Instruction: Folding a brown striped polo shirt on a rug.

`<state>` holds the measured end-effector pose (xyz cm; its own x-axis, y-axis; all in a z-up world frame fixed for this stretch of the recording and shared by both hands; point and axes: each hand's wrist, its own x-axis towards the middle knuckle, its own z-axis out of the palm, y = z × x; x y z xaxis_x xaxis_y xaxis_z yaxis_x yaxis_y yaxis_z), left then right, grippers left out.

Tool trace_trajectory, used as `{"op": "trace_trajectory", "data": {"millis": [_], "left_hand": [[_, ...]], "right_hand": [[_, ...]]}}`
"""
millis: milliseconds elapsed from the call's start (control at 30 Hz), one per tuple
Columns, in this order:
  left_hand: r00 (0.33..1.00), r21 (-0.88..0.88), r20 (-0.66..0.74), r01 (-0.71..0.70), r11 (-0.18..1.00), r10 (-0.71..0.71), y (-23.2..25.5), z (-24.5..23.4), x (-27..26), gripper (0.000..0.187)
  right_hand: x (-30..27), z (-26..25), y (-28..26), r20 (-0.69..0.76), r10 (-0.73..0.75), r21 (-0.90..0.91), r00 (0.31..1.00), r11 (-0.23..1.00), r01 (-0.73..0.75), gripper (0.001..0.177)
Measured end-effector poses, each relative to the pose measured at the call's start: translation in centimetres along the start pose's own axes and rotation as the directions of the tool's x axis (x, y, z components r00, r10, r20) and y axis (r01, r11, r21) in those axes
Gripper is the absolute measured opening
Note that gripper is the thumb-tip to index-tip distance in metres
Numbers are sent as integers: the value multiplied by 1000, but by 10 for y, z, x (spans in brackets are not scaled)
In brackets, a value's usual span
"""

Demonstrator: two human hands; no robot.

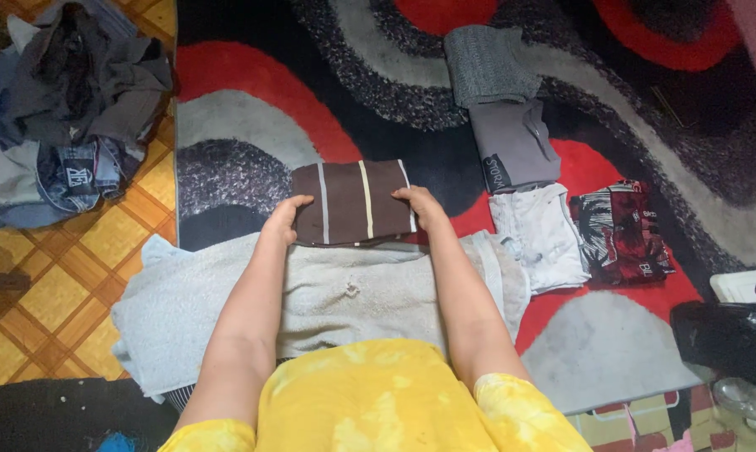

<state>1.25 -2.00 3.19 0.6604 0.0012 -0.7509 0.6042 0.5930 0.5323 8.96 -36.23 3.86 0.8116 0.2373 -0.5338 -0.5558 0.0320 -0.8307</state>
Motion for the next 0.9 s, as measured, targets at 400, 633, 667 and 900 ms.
{"op": "trace_trajectory", "data": {"millis": [400, 633, 667, 900], "left_hand": [[-149, 469, 564, -752, -464, 812, 94, 87, -164, 26], [-368, 508, 602, -507, -696, 708, 115, 104, -218, 20], [-365, 519, 580, -524, -676, 728, 114, 102, -214, 25], [-381, 477, 649, -470, -742, 659, 114, 90, -192, 49]], "right_hand": [[-92, 33, -124, -103, -748, -135, 656, 663, 736, 19], [-142, 58, -174, -141, -983, -204, 116, 143, 968, 10], [-144, 58, -174, -159, -983, -165, 95, 122, 979, 10], [-128, 39, -159, -146, -983, -135, 115, 135, 981, 15]]}}
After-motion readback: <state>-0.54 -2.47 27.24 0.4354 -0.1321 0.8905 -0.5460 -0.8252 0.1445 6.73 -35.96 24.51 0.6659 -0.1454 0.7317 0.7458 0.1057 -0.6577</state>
